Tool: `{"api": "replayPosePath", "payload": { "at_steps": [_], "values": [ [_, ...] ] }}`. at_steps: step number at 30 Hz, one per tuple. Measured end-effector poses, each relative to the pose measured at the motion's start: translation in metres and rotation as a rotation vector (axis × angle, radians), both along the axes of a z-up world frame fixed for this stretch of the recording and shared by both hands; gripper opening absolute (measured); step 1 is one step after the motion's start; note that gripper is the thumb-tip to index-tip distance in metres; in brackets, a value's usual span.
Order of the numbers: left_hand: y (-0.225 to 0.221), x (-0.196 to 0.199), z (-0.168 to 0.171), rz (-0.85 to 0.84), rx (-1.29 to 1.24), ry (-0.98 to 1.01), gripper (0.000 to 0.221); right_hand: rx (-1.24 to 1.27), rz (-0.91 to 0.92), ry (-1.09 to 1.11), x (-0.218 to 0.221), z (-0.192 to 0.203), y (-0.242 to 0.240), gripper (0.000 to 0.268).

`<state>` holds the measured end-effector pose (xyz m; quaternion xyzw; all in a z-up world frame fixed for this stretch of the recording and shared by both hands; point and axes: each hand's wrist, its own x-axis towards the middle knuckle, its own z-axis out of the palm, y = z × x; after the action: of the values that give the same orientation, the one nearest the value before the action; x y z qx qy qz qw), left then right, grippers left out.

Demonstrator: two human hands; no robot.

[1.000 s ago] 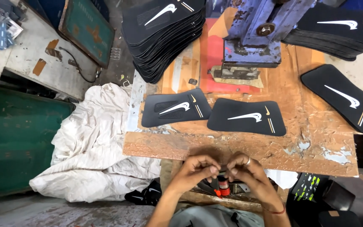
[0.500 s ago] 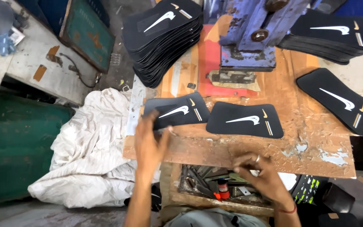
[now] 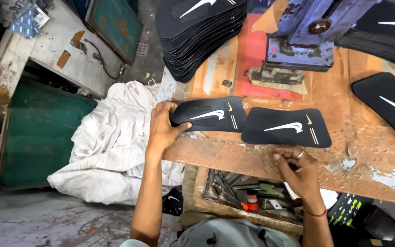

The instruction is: Stamping or heat-pressing logos onto black panels using a pneumatic press machine.

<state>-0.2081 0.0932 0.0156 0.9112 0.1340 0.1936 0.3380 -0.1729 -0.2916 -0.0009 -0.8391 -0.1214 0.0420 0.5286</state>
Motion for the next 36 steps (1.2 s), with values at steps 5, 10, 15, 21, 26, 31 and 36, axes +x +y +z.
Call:
{"api": "replayPosePath", "payload": {
  "at_steps": [5,10,15,21,26,31,36],
  "values": [
    [-0.005,-0.008,0.006,-0.021,-0.225,0.076,0.054,0.081,0.008,0.170,0.003,-0.031,-0.021,0.017],
    [-0.004,-0.013,0.000,-0.075,-0.366,0.005,0.044,0.210,0.128,0.113,0.004,-0.017,-0.016,0.019],
    [-0.005,-0.016,0.002,-0.113,-0.410,-0.030,0.038,0.185,0.115,0.039,0.003,-0.009,-0.010,0.017],
    [-0.009,-0.015,0.012,-0.065,-0.284,0.020,0.030,0.153,0.060,0.036,0.000,-0.007,-0.005,0.013],
    [-0.011,-0.015,0.014,-0.035,-0.279,0.047,0.024,0.026,-0.004,0.015,-0.001,0.005,0.002,0.013],
    [-0.010,-0.015,0.008,-0.056,-0.336,0.011,0.022,0.038,0.026,-0.046,-0.001,0.011,0.005,0.014],
    [-0.008,-0.015,0.003,-0.075,-0.308,-0.020,0.024,0.037,0.000,0.023,-0.001,0.006,0.004,0.015]
  ]
}}
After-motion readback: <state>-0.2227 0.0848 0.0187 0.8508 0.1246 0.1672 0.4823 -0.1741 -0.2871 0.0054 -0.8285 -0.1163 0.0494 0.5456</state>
